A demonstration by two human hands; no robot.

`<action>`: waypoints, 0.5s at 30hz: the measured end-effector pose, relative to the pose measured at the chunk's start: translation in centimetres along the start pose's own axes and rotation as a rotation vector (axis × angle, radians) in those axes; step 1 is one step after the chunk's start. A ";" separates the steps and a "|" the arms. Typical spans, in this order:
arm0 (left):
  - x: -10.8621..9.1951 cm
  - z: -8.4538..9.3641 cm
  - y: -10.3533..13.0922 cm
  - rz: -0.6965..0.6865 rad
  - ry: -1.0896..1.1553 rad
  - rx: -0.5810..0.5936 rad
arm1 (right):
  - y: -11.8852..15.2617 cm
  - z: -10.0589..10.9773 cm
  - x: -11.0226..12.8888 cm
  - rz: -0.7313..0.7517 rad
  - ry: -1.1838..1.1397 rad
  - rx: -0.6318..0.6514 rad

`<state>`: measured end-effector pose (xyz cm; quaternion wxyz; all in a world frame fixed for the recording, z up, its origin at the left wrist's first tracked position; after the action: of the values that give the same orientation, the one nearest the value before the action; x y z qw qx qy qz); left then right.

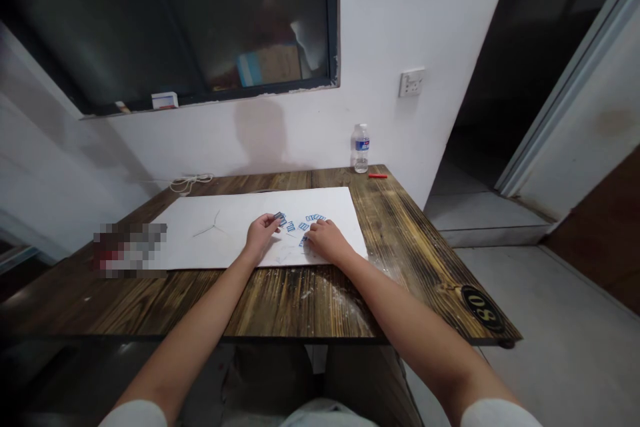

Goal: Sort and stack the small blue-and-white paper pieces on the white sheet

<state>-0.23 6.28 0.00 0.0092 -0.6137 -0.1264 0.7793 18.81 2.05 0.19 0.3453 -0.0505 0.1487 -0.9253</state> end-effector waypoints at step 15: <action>0.2 0.2 -0.1 -0.004 -0.006 -0.010 | 0.2 0.0 -0.5 -0.002 0.057 0.057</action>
<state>-0.51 6.42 -0.15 0.0073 -0.6113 -0.1315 0.7804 19.32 2.24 0.17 0.3411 -0.0144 0.1317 -0.9306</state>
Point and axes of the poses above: each hand's wrist, its own y-axis away from the middle knuckle, its own z-axis out of the back of the hand, x = y × z, the point moved 5 cm from there along -y, towards the middle knuckle, and after that the axes turned 3 degrees about z, right-handed, at the moved point
